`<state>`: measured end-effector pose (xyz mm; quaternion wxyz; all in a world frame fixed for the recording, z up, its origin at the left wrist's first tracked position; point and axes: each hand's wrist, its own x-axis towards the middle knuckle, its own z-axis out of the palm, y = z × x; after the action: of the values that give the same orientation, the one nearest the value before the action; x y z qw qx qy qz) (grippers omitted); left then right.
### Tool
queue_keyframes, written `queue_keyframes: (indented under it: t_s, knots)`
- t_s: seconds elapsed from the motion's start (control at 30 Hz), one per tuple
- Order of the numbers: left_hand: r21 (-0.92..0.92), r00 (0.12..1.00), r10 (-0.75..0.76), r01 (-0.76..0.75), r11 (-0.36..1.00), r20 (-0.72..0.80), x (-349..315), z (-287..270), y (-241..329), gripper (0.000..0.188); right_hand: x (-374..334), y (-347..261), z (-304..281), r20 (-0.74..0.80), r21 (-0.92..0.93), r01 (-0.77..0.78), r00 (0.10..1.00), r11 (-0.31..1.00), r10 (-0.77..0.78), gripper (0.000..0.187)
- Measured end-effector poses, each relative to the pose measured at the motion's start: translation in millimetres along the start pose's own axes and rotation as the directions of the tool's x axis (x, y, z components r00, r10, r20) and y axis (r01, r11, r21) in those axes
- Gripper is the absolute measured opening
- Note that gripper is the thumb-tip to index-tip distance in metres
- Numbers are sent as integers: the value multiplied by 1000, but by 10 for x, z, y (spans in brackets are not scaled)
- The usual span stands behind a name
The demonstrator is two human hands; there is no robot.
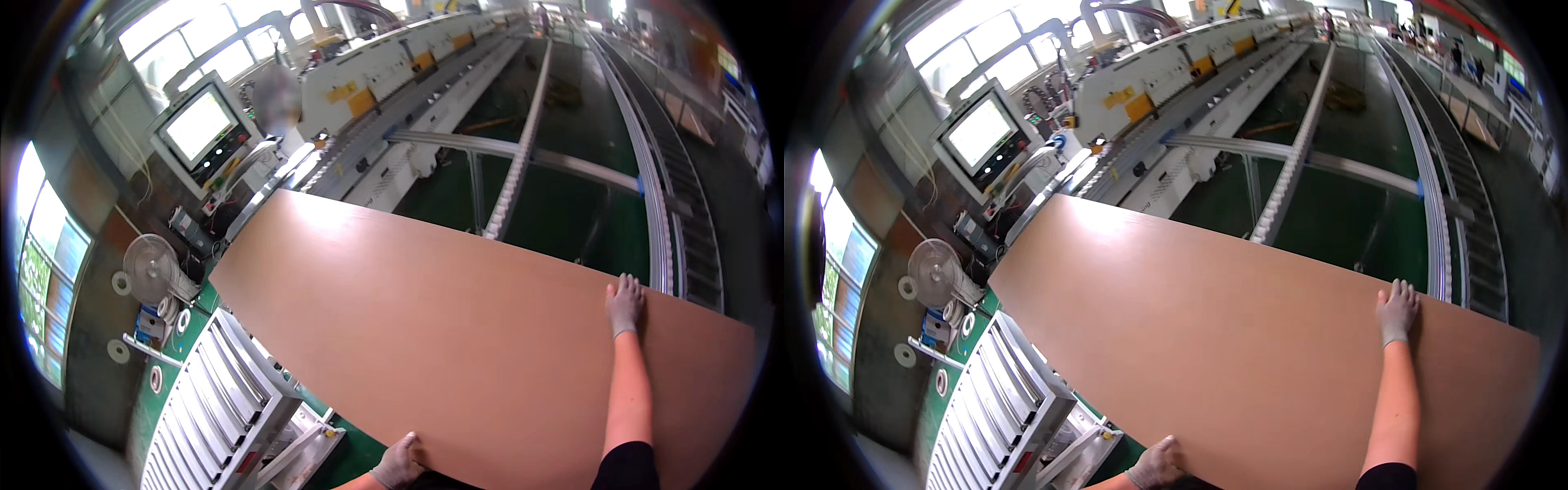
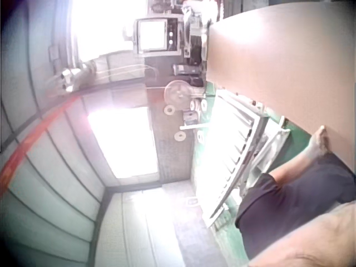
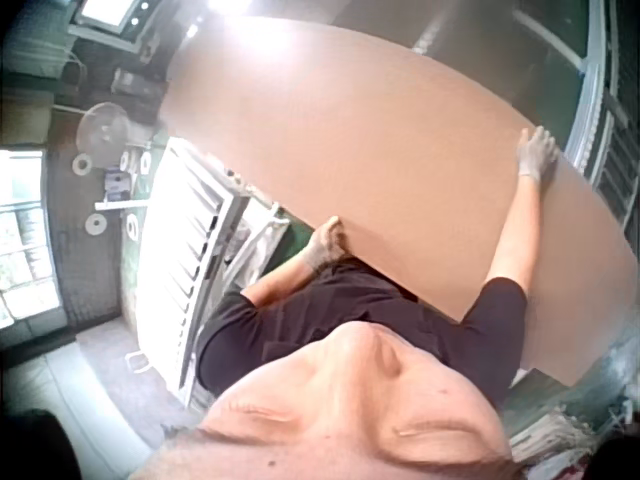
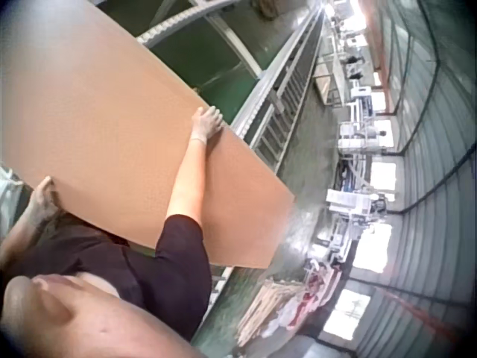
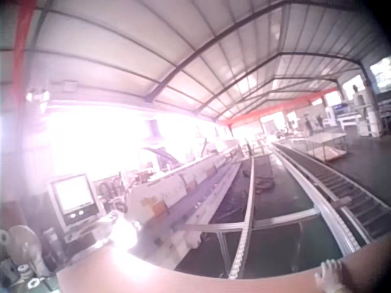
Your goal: The person picks up dark gray wood panels one by one and feeds them into an edging machine, then places a larger light wood panel onto a conveyor belt.
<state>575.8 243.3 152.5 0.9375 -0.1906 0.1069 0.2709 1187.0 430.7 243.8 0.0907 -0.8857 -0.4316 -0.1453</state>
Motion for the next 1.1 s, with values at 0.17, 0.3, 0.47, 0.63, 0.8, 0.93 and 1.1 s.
queue_keyframes:
  t_s: [0.17,0.3,0.47,0.63,0.8,0.93,1.1]
  knots:
    - [553,831,324,-24,833,-453,574,1306,-287,58,-559,-639,106,-71,51,134,989,990,-131,67]
    - [532,905,204,29,846,-374,988,662,120,62,-561,-974,-167,134,83,63,988,995,-74,68]
    - [676,830,556,-435,595,45,636,1235,1008,57,-278,-1116,-161,190,117,72,977,991,-93,68]
    - [647,469,883,-664,375,-31,350,1270,2696,46,-31,-1002,-96,160,86,4,987,996,-18,69]
    - [835,118,991,-550,16,58,-98,1647,4126,45,160,-990,6,99,80,-111,990,991,103,68]
    - [874,-116,992,-475,-102,52,-102,1953,4776,48,394,-1371,182,90,-9,-252,964,968,252,65]
    - [897,-202,913,-202,-393,354,-137,2134,5282,59,641,-2585,544,50,14,-63,997,998,62,64]
